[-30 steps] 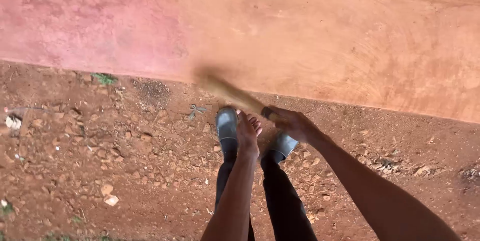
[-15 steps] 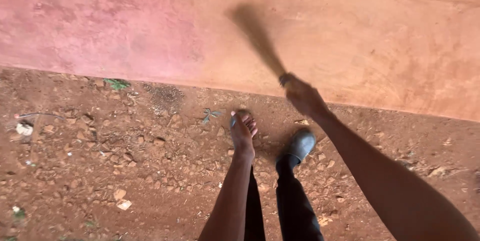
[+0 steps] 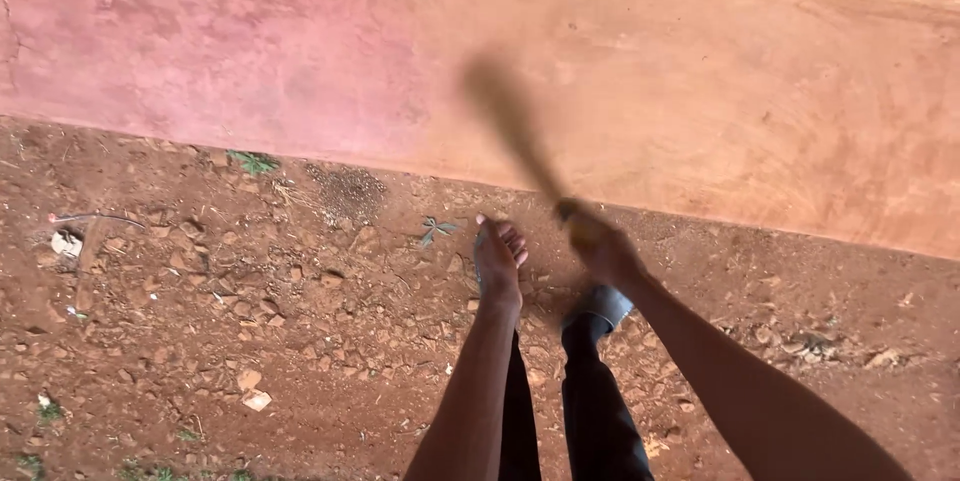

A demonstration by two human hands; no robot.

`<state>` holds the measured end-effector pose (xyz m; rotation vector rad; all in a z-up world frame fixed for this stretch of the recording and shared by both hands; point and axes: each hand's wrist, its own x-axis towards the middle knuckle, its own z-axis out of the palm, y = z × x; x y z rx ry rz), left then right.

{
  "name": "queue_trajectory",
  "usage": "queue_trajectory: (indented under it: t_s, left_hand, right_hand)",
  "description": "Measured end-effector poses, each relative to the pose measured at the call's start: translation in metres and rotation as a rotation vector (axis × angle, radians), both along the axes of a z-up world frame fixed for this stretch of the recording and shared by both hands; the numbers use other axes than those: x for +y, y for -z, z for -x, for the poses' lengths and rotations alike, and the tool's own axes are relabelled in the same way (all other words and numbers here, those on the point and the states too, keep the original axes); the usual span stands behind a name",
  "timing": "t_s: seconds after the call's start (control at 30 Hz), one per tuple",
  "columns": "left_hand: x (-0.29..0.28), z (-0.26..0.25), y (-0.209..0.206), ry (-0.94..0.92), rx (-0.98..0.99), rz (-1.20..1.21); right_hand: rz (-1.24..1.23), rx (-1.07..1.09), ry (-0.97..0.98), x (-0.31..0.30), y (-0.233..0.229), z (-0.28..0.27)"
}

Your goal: The recorder uses a handheld stick broom to sweep dirt and debris off a building ledge and the ground.

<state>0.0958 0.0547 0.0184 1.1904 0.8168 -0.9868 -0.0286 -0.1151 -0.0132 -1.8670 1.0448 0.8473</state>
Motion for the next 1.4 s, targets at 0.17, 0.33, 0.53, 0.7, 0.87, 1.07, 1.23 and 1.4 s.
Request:
queue_trajectory:
  t_s: [0.17, 0.33, 0.53, 0.7, 0.87, 1.07, 1.23, 1.4]
  left_hand:
    - [0.002, -0.008, -0.004, -0.032, 0.121, -0.108]
    - [0.014, 0.005, 0.041, -0.044, 0.098, -0.116]
    - [0.017, -0.030, 0.013, -0.057, 0.121, -0.177]
    - [0.030, -0.035, 0.030, -0.105, 0.125, -0.186]
    - [0.035, -0.042, 0.030, -0.162, 0.106, -0.188]
    - [0.046, -0.047, 0.035, -0.238, 0.102, -0.180]
    - [0.067, -0.006, 0.077, -0.272, 0.118, -0.163]
    - [0.056, -0.033, 0.042, -0.311, 0.071, -0.121]
  right_hand:
    - [0.157, -0.156, -0.449, 0.015, -0.019, 0.045]
    - [0.268, -0.365, 0.515, 0.015, -0.030, -0.036]
    - [0.073, -0.225, 1.020, 0.023, -0.015, -0.149]
    - [-0.294, -0.322, -0.284, 0.039, -0.024, -0.139]
    - [-0.241, -0.250, 0.554, 0.060, -0.074, -0.122]
    - [-0.034, -0.394, 1.405, 0.054, -0.050, -0.215]
    - [-0.140, -0.261, 0.967, 0.058, 0.007, -0.222]
    - [-0.300, 0.037, -0.126, 0.052, -0.090, -0.216]
